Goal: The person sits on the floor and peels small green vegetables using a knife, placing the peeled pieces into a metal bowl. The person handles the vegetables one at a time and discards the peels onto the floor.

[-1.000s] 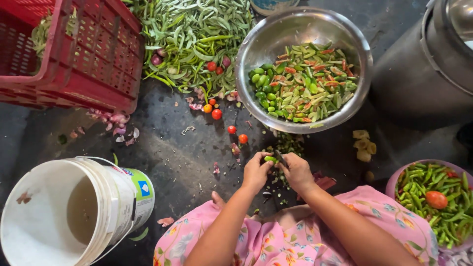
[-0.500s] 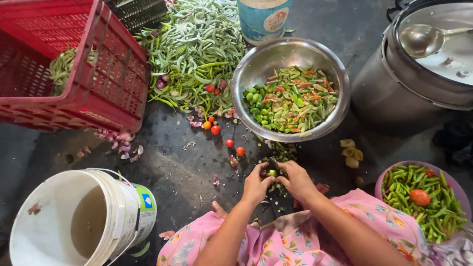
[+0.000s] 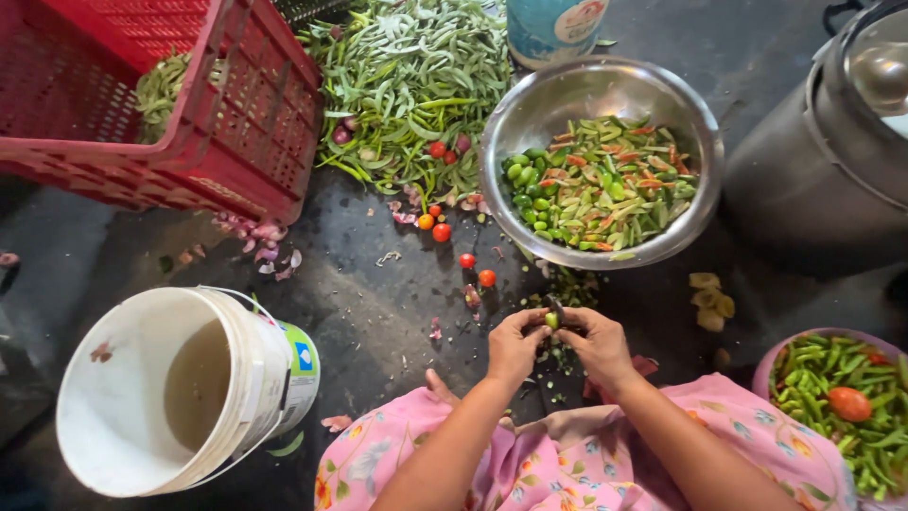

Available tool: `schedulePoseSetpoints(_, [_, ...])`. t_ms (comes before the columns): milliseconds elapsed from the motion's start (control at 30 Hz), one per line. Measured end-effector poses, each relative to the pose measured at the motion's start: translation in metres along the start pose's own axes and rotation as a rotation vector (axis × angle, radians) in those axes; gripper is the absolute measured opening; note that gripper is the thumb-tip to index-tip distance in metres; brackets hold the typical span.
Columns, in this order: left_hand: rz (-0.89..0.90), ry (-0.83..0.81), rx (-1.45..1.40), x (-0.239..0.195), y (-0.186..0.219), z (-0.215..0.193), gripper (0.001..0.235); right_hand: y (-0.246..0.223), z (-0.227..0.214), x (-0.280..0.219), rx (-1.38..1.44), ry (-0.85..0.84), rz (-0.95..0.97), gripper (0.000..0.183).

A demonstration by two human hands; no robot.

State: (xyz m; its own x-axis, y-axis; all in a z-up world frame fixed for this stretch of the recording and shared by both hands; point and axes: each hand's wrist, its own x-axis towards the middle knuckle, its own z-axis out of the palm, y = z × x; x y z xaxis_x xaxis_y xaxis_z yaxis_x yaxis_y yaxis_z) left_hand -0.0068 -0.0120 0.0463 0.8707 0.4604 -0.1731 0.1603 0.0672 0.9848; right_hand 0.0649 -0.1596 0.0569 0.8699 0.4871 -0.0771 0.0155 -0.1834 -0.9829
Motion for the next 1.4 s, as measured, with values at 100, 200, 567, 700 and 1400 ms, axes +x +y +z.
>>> schedulePoseSetpoints(100, [-0.019,0.021,-0.010,0.000,-0.007,0.003,0.029,0.001,-0.001,0.001,0.063,-0.001,-0.003,0.029])
schedulePoseSetpoints(200, [0.006,0.049,-0.023,0.003,-0.015,0.005,0.026,0.004,-0.001,0.004,0.062,0.004,0.006,0.028])
schedulePoseSetpoints(567, [-0.057,0.111,0.006,0.017,-0.039,0.008,0.024,0.037,0.004,0.019,0.149,-0.031,0.035,0.022])
schedulePoseSetpoints(700, [-0.194,0.125,0.008,0.024,-0.039,0.009,0.022,0.048,0.004,0.027,-0.040,-0.016,-0.065,0.021])
schedulePoseSetpoints(1400, [-0.229,-0.169,-0.298,0.021,-0.050,0.000,0.024,0.038,-0.003,0.023,0.180,-0.126,0.241,0.027])
